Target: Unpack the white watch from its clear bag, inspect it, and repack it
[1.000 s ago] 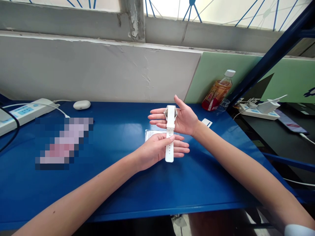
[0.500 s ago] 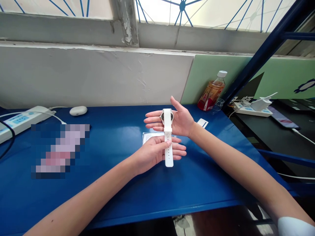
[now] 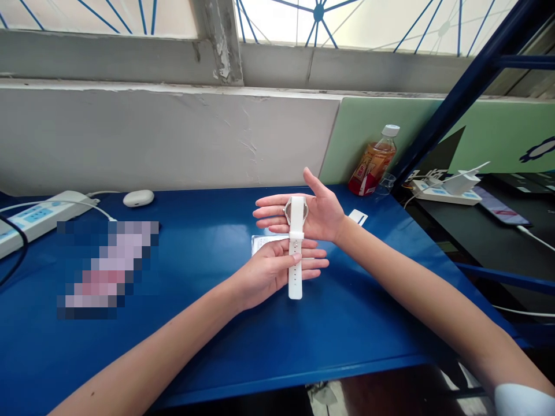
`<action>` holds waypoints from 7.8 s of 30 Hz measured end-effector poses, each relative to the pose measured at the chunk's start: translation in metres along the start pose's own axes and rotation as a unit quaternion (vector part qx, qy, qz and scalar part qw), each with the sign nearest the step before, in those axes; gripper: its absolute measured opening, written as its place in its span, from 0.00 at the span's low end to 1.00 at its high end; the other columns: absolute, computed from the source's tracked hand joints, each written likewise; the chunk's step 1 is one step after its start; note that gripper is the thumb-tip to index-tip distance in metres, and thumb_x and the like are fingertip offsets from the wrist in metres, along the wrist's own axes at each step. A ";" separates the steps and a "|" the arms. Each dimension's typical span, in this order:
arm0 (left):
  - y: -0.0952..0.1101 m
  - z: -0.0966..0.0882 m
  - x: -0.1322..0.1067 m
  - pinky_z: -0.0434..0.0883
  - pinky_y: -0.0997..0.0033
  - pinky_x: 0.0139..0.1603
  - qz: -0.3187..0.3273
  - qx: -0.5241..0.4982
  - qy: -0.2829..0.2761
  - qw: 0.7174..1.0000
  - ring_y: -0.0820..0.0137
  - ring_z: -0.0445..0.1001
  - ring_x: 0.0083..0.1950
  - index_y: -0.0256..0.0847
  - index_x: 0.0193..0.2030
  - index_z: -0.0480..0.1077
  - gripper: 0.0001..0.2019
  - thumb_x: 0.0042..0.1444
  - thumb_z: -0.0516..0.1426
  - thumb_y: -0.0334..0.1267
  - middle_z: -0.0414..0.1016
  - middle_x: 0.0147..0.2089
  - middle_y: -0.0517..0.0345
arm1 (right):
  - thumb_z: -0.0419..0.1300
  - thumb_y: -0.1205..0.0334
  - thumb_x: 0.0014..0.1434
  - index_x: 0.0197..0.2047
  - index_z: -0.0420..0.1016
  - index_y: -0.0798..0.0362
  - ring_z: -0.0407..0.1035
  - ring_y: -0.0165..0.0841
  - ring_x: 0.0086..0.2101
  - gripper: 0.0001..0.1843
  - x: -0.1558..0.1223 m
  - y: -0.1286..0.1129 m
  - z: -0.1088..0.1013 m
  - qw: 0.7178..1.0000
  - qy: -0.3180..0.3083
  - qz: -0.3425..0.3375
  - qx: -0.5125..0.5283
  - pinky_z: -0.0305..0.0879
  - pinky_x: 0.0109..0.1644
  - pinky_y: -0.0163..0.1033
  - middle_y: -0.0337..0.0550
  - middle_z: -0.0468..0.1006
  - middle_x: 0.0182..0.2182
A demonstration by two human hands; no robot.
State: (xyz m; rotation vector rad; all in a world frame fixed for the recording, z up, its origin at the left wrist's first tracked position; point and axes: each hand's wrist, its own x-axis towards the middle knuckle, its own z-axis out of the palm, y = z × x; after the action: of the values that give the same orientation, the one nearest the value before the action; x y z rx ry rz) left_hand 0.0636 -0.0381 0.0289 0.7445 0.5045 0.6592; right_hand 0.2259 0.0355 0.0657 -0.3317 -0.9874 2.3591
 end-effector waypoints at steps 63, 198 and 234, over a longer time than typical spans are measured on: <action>0.015 -0.003 -0.006 0.75 0.68 0.40 -0.096 -0.067 -0.103 0.988 0.64 0.82 0.33 0.26 0.46 0.77 0.22 0.69 0.49 0.45 0.82 0.36 0.42 | 0.74 0.53 0.50 0.42 0.80 0.52 0.80 0.35 0.40 0.18 -0.052 0.029 -0.015 0.965 0.151 -0.164 -0.138 0.75 0.49 0.40 0.41 0.85 0.35; -0.005 -0.040 -0.003 0.54 0.43 0.69 0.140 0.876 0.026 0.462 0.48 0.52 0.75 0.34 0.73 0.51 0.29 0.73 0.44 0.50 0.55 0.74 0.37 | 0.54 0.58 0.69 0.50 0.80 0.57 0.65 0.55 0.62 0.16 -0.080 0.055 -0.031 0.401 0.248 -0.119 -0.874 0.70 0.59 0.58 0.54 0.84 0.47; 0.003 -0.042 -0.005 0.55 0.42 0.69 0.133 0.869 0.039 0.474 0.46 0.52 0.74 0.32 0.74 0.51 0.33 0.71 0.45 0.53 0.55 0.73 0.35 | 0.62 0.59 0.65 0.42 0.84 0.49 0.68 0.47 0.58 0.09 -0.086 0.039 -0.046 0.472 0.141 -0.179 -0.852 0.71 0.60 0.56 0.49 0.79 0.54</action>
State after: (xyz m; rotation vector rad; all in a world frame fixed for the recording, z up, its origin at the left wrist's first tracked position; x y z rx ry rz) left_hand 0.0330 -0.0211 0.0050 2.8261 1.1368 0.2041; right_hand 0.3003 -0.0103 0.0064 -0.9696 -2.4835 0.0949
